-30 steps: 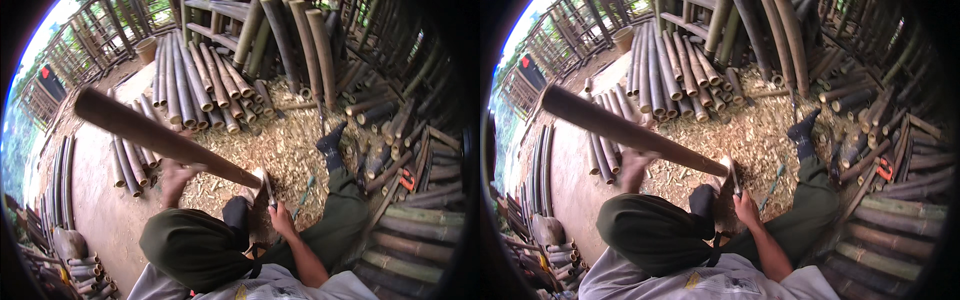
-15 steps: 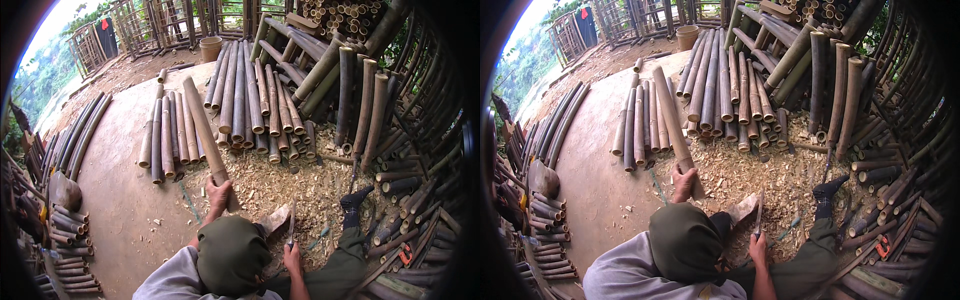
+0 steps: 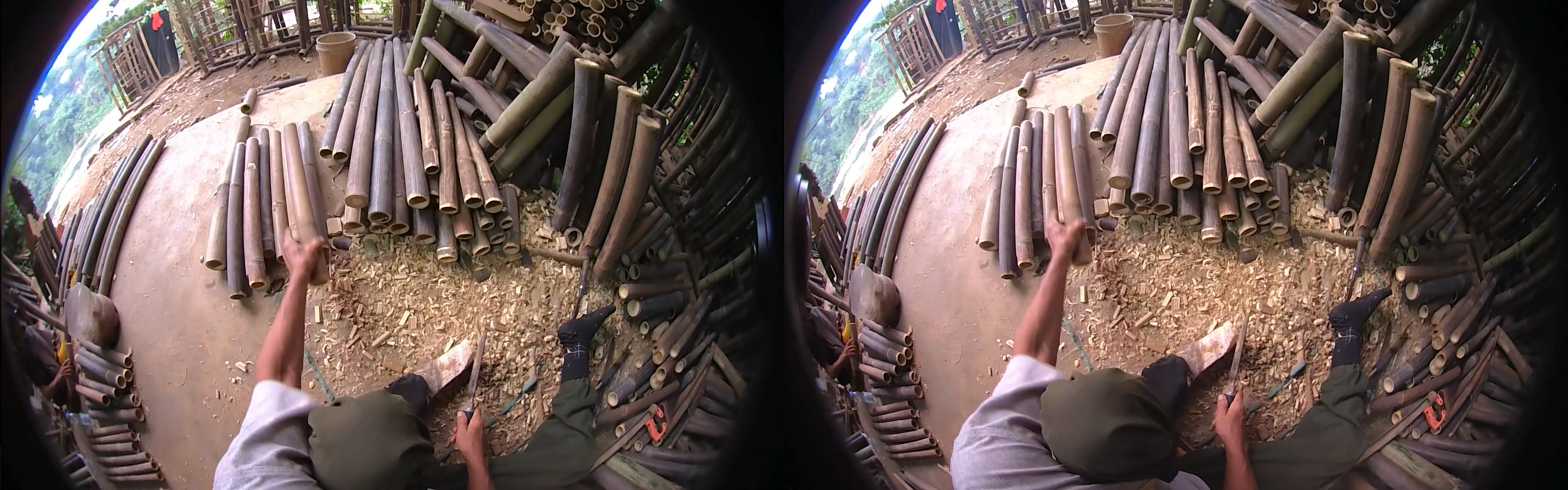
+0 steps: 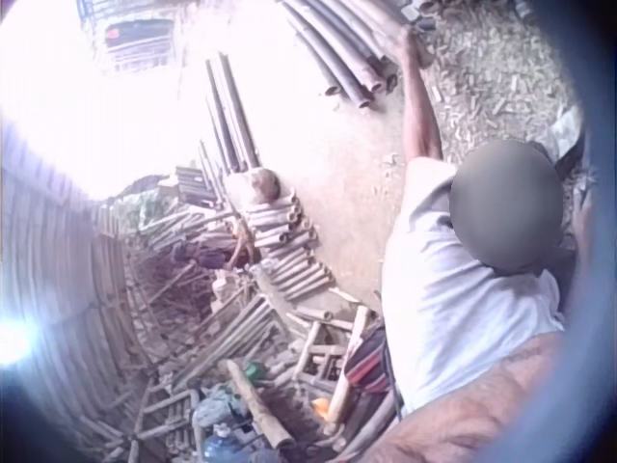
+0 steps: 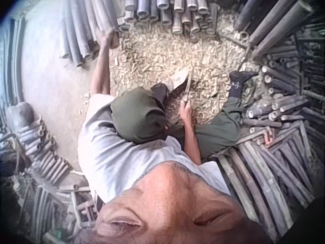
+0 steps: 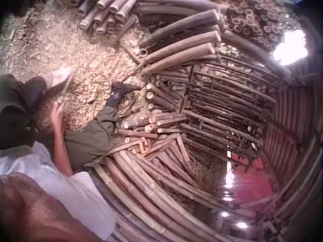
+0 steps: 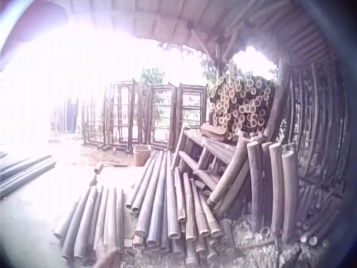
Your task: The person sits on the ground and uses a knife to shave the outer layer of bamboo poles. They hold the pole with one hand and scrape the surface with the other, creating wood shavings. The person repeatedly picks up poles, shaves them, and places them back into a pile.
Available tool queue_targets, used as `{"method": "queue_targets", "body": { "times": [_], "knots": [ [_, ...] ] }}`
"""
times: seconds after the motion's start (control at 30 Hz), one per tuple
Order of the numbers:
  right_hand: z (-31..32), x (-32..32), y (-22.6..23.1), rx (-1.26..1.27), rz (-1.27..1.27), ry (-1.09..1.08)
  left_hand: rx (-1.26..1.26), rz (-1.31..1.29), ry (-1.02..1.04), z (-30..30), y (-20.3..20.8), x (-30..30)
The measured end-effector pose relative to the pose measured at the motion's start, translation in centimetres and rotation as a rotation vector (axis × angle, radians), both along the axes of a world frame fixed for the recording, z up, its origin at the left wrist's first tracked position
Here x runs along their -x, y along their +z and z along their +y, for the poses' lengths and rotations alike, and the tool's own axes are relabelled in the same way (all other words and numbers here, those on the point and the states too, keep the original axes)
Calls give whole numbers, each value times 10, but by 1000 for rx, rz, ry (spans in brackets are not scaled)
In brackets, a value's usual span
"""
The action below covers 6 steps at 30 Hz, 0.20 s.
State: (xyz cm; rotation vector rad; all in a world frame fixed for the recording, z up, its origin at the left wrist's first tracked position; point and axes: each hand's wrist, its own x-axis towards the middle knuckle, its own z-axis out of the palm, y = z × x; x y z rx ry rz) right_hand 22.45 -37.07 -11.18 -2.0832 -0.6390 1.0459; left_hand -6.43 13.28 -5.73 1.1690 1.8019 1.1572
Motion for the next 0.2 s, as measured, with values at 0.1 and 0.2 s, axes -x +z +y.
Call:
{"method": "queue_targets", "body": {
  "times": [0.1, 0.2],
  "knots": [
    [9, 9, 10, 25, 23, 2, -93, 252, 87, 56, -22, 31],
    [10, 4, 14, 80, 60, -30, -72, 129, 118, 73, -44, 22]
  ]
}}
